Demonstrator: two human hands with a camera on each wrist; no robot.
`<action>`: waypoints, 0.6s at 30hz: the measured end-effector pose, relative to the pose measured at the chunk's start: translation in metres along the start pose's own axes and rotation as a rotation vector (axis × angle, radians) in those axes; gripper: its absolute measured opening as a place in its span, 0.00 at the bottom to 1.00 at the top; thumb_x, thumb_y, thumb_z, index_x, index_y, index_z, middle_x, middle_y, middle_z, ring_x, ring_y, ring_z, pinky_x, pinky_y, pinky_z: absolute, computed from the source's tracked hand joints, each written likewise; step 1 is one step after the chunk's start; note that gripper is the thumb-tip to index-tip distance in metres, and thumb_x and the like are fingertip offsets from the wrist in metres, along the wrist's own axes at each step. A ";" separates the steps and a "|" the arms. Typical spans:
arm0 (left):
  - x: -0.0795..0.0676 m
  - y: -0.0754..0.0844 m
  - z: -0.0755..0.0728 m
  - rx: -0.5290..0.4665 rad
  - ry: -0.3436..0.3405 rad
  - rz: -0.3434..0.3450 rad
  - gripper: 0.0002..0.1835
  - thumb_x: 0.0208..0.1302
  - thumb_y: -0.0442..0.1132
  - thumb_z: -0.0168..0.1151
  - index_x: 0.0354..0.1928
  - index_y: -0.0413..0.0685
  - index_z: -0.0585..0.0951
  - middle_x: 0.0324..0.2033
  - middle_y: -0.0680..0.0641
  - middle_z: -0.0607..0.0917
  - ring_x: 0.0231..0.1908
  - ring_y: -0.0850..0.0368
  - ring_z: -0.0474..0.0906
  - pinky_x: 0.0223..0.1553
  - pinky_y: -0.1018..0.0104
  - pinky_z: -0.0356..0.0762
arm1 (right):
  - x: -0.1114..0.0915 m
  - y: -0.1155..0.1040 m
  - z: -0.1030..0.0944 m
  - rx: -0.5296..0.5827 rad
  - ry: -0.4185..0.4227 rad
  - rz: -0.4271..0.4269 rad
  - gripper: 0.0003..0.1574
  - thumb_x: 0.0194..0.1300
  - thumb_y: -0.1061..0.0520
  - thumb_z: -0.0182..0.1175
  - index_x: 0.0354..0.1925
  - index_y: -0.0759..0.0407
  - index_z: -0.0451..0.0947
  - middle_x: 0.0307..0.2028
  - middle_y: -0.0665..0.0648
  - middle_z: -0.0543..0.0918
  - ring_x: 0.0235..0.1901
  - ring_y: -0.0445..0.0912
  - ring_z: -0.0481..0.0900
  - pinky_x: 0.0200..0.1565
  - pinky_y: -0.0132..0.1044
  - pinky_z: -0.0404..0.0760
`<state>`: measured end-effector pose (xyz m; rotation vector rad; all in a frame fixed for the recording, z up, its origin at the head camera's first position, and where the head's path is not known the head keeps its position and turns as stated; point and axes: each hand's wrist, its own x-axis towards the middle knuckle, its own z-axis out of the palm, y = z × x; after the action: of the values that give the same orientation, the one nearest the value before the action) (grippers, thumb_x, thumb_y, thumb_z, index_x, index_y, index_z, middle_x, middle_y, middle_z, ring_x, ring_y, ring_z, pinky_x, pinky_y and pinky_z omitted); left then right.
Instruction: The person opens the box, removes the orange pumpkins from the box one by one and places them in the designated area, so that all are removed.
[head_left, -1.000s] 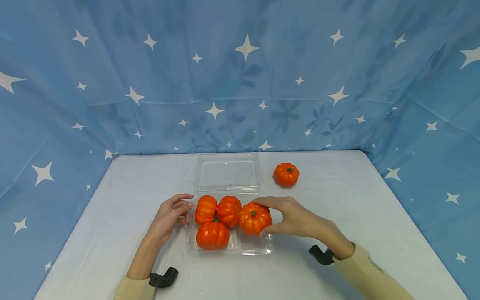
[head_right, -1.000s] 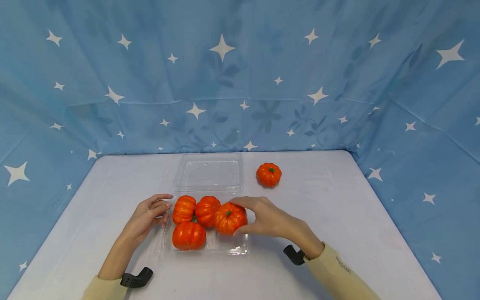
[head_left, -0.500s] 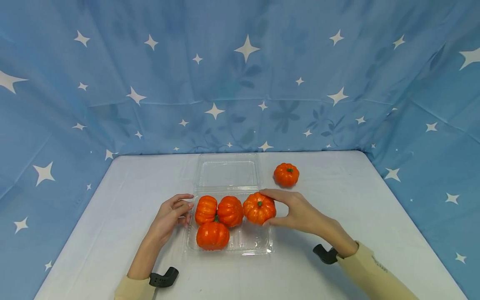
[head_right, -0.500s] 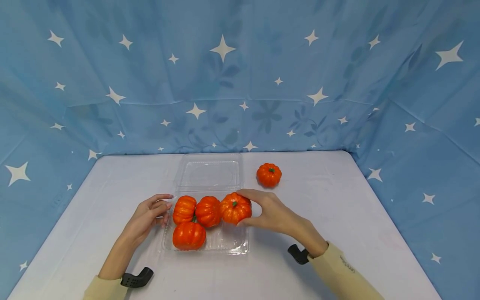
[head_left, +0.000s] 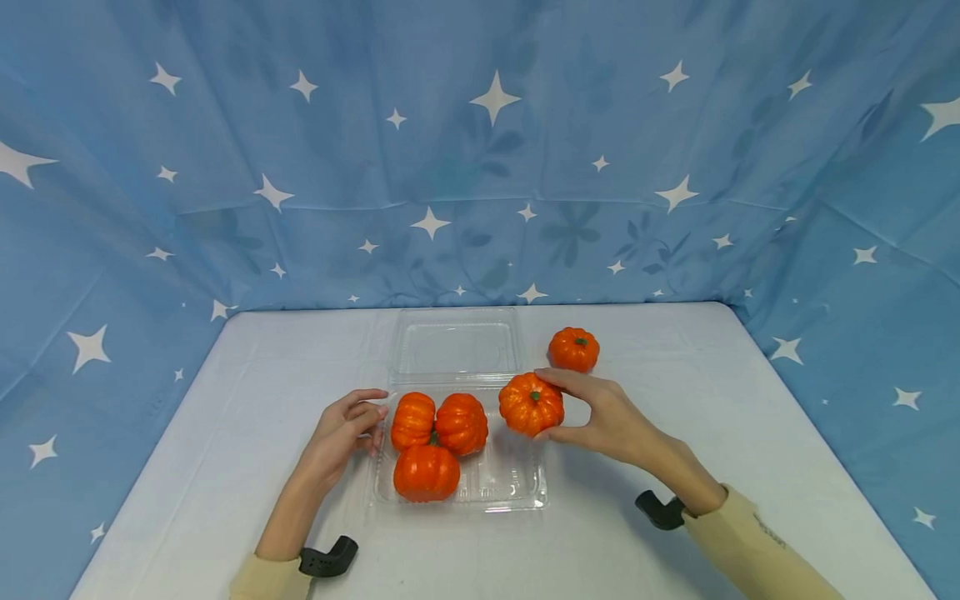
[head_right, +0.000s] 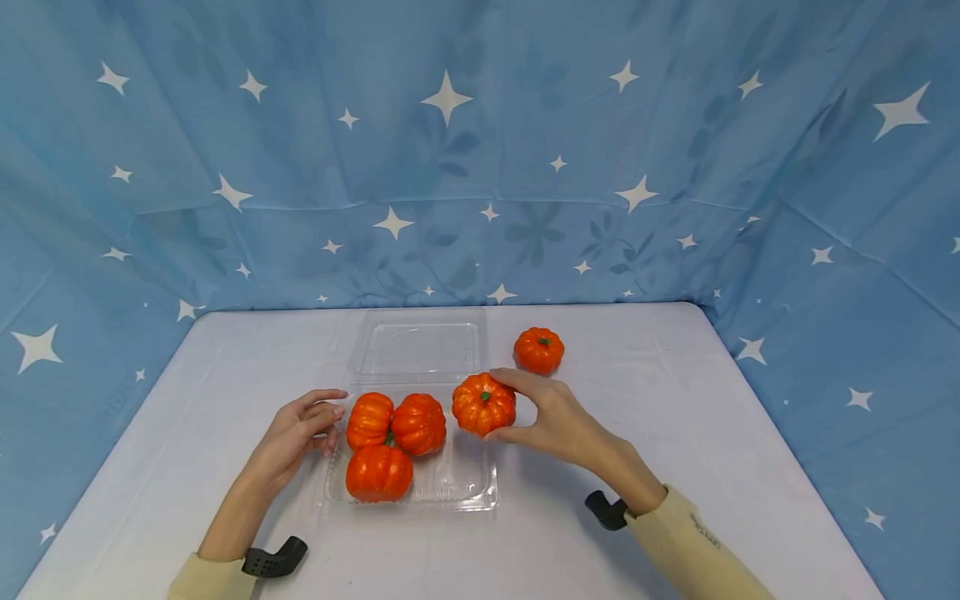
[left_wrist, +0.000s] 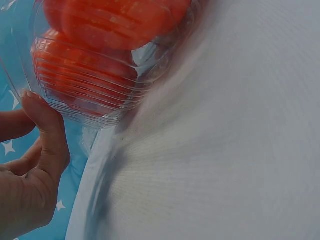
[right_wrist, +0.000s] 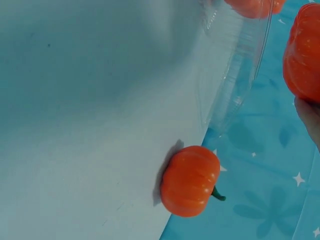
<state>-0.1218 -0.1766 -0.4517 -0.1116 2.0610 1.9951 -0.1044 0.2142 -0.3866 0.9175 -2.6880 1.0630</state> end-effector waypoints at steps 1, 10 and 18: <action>0.000 0.000 0.000 0.003 -0.003 0.002 0.22 0.74 0.36 0.61 0.65 0.36 0.71 0.28 0.50 0.81 0.23 0.57 0.74 0.24 0.68 0.78 | -0.001 0.001 -0.001 0.004 0.002 0.006 0.48 0.48 0.53 0.84 0.66 0.59 0.76 0.62 0.58 0.83 0.59 0.56 0.83 0.56 0.51 0.84; -0.001 0.000 0.000 0.007 -0.001 0.004 0.22 0.74 0.37 0.61 0.65 0.36 0.72 0.28 0.50 0.81 0.22 0.57 0.74 0.24 0.68 0.78 | -0.008 0.009 -0.006 -0.040 0.036 0.054 0.48 0.48 0.55 0.84 0.66 0.60 0.77 0.62 0.61 0.82 0.58 0.58 0.84 0.54 0.52 0.85; -0.002 0.000 0.000 0.007 -0.002 0.003 0.22 0.75 0.37 0.60 0.65 0.37 0.71 0.28 0.50 0.81 0.22 0.57 0.74 0.24 0.68 0.78 | -0.012 0.018 -0.010 -0.068 0.067 0.062 0.48 0.48 0.57 0.83 0.67 0.62 0.76 0.62 0.62 0.82 0.58 0.60 0.83 0.54 0.53 0.84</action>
<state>-0.1203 -0.1768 -0.4515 -0.1050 2.0683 1.9883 -0.1060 0.2374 -0.3931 0.7777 -2.6952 0.9888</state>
